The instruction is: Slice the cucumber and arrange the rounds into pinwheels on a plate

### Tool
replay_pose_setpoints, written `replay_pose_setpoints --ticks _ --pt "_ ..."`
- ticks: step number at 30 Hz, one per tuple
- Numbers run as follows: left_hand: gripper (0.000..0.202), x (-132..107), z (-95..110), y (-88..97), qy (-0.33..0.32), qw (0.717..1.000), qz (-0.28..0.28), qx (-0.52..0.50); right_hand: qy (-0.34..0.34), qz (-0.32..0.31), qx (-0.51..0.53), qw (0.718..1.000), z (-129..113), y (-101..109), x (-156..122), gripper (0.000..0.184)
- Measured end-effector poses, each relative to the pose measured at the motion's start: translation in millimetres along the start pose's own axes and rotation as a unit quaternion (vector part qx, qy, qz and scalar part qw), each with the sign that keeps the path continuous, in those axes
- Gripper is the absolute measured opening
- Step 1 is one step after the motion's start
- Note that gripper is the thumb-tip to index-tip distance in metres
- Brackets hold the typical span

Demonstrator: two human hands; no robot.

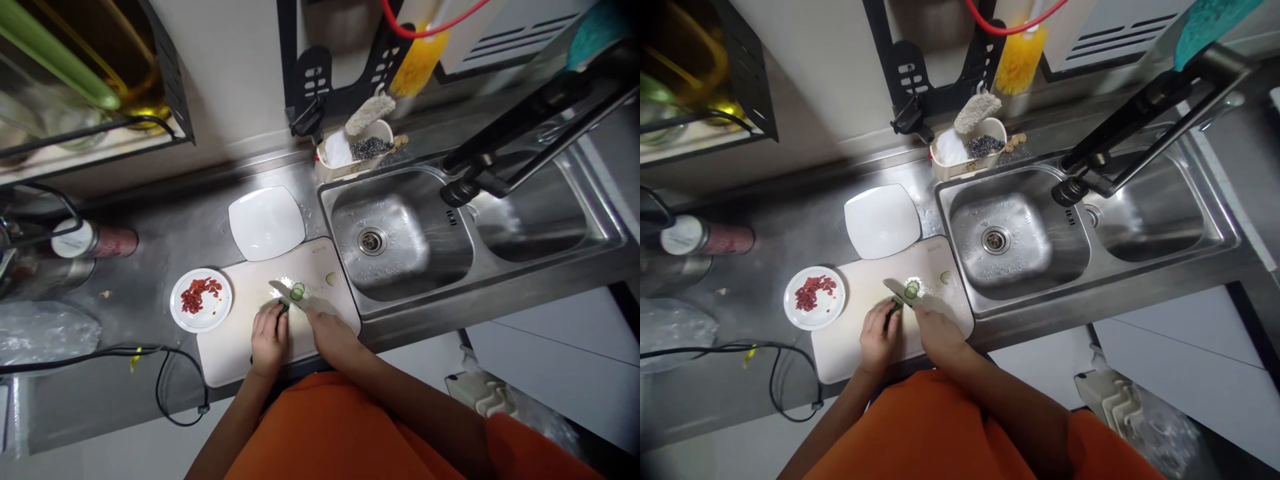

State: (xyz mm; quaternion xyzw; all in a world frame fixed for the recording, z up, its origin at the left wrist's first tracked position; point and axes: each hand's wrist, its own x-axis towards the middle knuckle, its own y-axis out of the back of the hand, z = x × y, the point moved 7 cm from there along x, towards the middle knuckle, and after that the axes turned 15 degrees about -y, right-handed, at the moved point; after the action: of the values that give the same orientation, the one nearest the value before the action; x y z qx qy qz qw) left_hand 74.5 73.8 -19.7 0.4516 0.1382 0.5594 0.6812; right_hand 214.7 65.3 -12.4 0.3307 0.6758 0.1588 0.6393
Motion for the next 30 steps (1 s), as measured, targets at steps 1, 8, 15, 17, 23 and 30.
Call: replay_pose_setpoints --ticks 1,8,15,17,23,30 --pt "0.023 0 0 0.2 0.002 1.000 0.000 -0.002 -0.007 -0.006 -0.003 1.000 4 1 -1 0.044" --pt "0.022 1 0 1.3 0.011 1.000 0.000 -0.003 -0.013 -0.039 -0.035 0.999 10 11 -22 0.040" --pt "0.020 1 2 3.6 0.008 1.000 0.005 0.020 0.002 -0.041 -0.052 0.998 10 7 -36 0.032" --pt "0.020 1 2 3.3 0.007 1.000 0.002 0.023 0.001 -0.043 -0.052 0.998 10 7 -37 0.032" --pt "0.020 0 1 2.3 0.005 0.999 -0.001 0.032 -0.005 -0.059 -0.047 0.997 10 10 -39 0.031" --pt "0.020 1 3 3.4 -0.010 0.999 0.009 0.038 0.004 -0.065 -0.041 0.997 8 11 -38 0.032"
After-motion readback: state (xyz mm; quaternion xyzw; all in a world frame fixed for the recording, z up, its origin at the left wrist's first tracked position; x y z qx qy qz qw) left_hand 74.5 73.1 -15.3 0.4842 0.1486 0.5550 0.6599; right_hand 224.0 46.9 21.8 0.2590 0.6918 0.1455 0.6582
